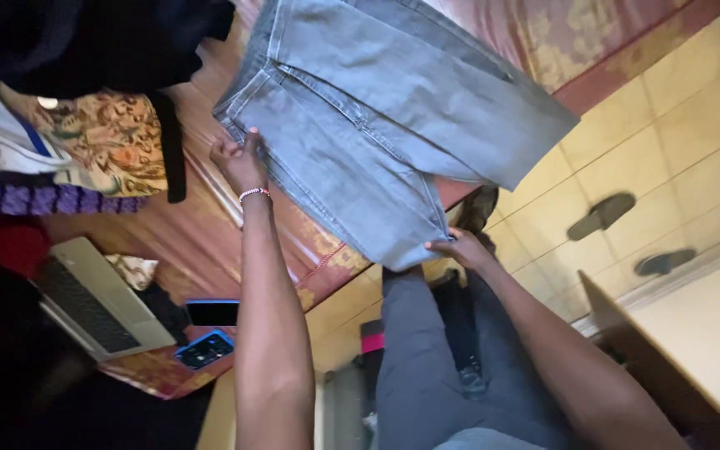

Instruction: The person folds a black top and a pair of grey jeans on a bed, then places the folded items into an open suitcase. The person handles the garments one at a time, smoothing and aligning them before folding.

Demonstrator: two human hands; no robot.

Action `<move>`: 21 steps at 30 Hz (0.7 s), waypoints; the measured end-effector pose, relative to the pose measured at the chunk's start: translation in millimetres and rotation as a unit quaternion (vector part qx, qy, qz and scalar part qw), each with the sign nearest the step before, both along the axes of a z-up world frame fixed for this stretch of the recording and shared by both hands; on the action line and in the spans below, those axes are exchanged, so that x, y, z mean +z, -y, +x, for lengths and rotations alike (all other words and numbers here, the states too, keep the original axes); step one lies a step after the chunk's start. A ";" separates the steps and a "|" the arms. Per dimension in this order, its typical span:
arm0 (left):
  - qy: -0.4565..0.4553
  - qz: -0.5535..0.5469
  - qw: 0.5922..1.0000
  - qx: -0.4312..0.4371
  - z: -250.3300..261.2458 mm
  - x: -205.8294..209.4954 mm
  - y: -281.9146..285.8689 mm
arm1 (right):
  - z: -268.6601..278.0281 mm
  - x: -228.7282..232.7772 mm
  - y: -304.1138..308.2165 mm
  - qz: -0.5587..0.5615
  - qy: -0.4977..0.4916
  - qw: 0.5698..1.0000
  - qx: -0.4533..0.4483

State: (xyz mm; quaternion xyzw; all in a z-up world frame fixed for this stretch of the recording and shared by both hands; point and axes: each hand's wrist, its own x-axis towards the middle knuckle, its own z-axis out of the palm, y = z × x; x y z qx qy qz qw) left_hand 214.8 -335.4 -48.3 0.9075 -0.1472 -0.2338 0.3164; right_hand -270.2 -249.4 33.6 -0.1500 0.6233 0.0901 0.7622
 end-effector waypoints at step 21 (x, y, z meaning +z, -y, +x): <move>0.148 0.011 0.978 -0.149 22.9 103.1 101.8 | -48.4 94.7 60.2 0.026 0.058 0.941 -0.332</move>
